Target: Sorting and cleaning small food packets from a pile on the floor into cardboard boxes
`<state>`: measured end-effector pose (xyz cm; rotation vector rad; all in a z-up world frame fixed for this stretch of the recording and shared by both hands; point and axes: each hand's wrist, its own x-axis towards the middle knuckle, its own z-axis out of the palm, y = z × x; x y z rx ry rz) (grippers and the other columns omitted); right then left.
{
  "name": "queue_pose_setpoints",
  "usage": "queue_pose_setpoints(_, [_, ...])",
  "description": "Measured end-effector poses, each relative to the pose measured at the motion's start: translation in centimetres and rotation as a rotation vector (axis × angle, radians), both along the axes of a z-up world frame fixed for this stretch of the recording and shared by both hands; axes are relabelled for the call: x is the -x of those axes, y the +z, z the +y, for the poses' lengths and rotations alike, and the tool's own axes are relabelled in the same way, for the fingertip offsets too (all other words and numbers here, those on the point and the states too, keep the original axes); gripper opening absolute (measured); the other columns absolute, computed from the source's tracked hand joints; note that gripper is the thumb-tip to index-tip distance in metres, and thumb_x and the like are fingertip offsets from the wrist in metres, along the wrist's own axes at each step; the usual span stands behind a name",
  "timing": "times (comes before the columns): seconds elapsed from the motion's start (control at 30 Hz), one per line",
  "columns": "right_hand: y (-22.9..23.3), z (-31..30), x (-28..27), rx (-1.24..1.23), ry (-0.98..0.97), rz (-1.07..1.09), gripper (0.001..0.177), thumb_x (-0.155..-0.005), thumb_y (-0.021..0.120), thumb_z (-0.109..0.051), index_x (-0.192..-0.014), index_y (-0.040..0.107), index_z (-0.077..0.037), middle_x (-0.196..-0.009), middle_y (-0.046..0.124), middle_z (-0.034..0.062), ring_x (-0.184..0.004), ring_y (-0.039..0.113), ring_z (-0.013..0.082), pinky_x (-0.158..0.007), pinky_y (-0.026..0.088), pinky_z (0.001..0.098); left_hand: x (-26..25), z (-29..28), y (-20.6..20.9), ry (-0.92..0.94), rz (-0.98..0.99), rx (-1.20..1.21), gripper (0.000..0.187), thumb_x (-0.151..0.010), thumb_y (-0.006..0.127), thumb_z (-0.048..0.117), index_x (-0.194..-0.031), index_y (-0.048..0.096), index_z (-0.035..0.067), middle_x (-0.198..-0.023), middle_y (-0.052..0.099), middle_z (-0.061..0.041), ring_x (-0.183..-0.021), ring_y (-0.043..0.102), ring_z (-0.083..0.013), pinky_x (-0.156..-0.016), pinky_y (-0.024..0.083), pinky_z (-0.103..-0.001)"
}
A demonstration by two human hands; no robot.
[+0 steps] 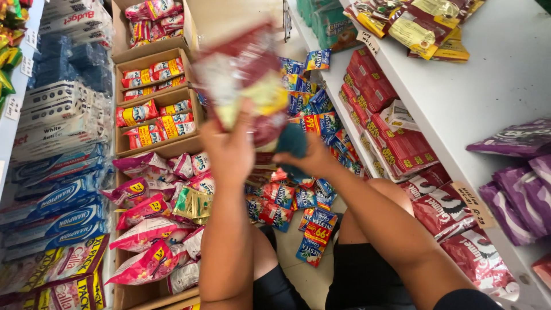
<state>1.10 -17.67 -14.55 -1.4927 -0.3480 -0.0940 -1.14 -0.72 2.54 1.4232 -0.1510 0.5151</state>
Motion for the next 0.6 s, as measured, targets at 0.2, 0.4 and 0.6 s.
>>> queue_pose_setpoints(0.2, [-3.9, 1.9, -1.3, 0.035, 0.186, 0.064, 0.022, -0.081, 0.088, -0.009, -0.102, 0.081, -0.01, -0.094, 0.079, 0.0051, -0.089, 0.068, 0.0131, -0.081, 0.057, 0.0316, -2.2, 6.0, -0.9, -0.042, 0.012, 0.395, 0.052, -0.088, 0.08, 0.044, -0.12, 0.067, 0.005, -0.106, 0.075, -0.016, -0.093, 0.077, -0.0249, -0.091, 0.064, -0.045])
queue_pose_setpoints(0.4, [0.2, -0.1, -0.5, -0.196, 0.139, 0.178, 0.015, -0.077, 0.087, 0.001, -0.084, 0.077, -0.008, -0.067, 0.073, -0.0008, -0.062, 0.069, 0.0073, -0.056, 0.055, 0.021, -7.0, 12.0, -11.8, -0.775, 0.098, 0.303, 0.09, -0.093, 0.022, 0.072, -0.157, 0.031, 0.008, -0.156, 0.041, -0.026, -0.145, 0.041, -0.0401, -0.124, 0.024, -0.056])
queue_pose_setpoints(0.6, [4.3, -2.1, 0.0, -0.56, 0.037, 0.16, 0.028, -0.078, 0.079, 0.007, -0.105, 0.073, 0.001, -0.088, 0.076, 0.0106, -0.078, 0.076, 0.0241, -0.074, 0.063, 0.0391, -4.8, 4.2, -8.9, -0.833, 0.482, 0.66, 0.085, -0.084, 0.045, 0.082, -0.112, 0.063, 0.004, -0.1, 0.075, -0.016, -0.083, 0.076, -0.0266, -0.072, 0.063, -0.041])
